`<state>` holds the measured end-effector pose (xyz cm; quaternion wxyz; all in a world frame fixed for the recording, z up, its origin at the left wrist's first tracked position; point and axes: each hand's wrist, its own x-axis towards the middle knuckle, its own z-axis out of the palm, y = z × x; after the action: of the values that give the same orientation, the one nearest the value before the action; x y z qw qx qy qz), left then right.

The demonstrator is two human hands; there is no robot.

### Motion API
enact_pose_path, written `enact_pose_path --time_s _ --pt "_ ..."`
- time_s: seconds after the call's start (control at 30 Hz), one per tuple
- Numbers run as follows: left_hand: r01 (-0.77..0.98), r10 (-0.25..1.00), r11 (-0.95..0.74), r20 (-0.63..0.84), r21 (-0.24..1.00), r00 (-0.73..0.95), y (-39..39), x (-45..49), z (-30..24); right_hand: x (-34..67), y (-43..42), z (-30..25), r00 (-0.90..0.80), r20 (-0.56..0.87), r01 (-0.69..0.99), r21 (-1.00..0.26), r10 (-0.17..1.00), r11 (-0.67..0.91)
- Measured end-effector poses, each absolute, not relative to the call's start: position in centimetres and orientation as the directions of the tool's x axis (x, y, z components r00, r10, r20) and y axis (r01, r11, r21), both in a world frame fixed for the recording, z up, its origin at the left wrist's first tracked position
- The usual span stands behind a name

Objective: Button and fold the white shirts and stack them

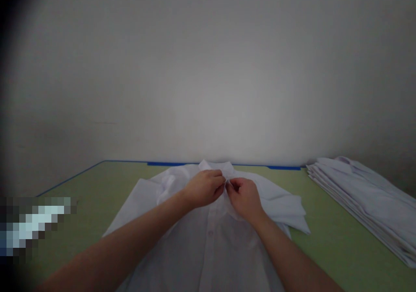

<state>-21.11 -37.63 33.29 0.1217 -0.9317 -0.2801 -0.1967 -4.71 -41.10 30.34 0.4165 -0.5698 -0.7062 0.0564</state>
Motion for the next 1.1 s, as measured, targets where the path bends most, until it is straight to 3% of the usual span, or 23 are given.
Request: enact_pose_path --time_s 0.13,0.4,0.47,0.6,0.7,0.9,1.1 --pt "0.584 0.489 -0.803 0.429 -0.121 0.76 -37.6 -21.1 33.2 -4.7 -41.3 30.3 -0.119 0.607 0.846 -0.352 0.786 0.4" --pt "0.576 0.491 -0.812 0.421 -0.097 0.763 -37.5 -21.0 33.0 -4.6 -41.2 30.2 -0.174 0.64 0.868 -0.259 0.748 0.423" --pt "0.587 0.502 -0.805 0.425 -0.088 0.753 -37.4 -21.1 33.1 -4.4 -41.3 30.1 -0.201 0.631 0.821 -0.309 0.75 0.48" --pt "0.566 0.479 -0.819 0.429 -0.094 0.766 -37.1 -21.5 33.6 -3.7 -41.0 29.7 -0.175 0.58 0.648 -0.54 0.796 0.537" --pt "0.504 0.428 -0.857 0.391 -0.112 0.815 -37.2 -21.7 33.9 -3.4 -40.6 29.4 -0.125 0.561 0.682 -0.55 0.818 0.481" --pt "0.506 0.455 -0.86 0.344 -0.07 0.821 -37.6 -21.6 34.1 -3.5 -40.6 29.1 -0.194 0.619 0.834 -0.304 0.761 0.459" --pt "0.484 0.556 -0.829 0.325 0.279 0.765 -37.0 -21.3 33.6 -3.3 -40.8 29.2 -0.337 0.745 0.861 -0.004 0.575 0.509"
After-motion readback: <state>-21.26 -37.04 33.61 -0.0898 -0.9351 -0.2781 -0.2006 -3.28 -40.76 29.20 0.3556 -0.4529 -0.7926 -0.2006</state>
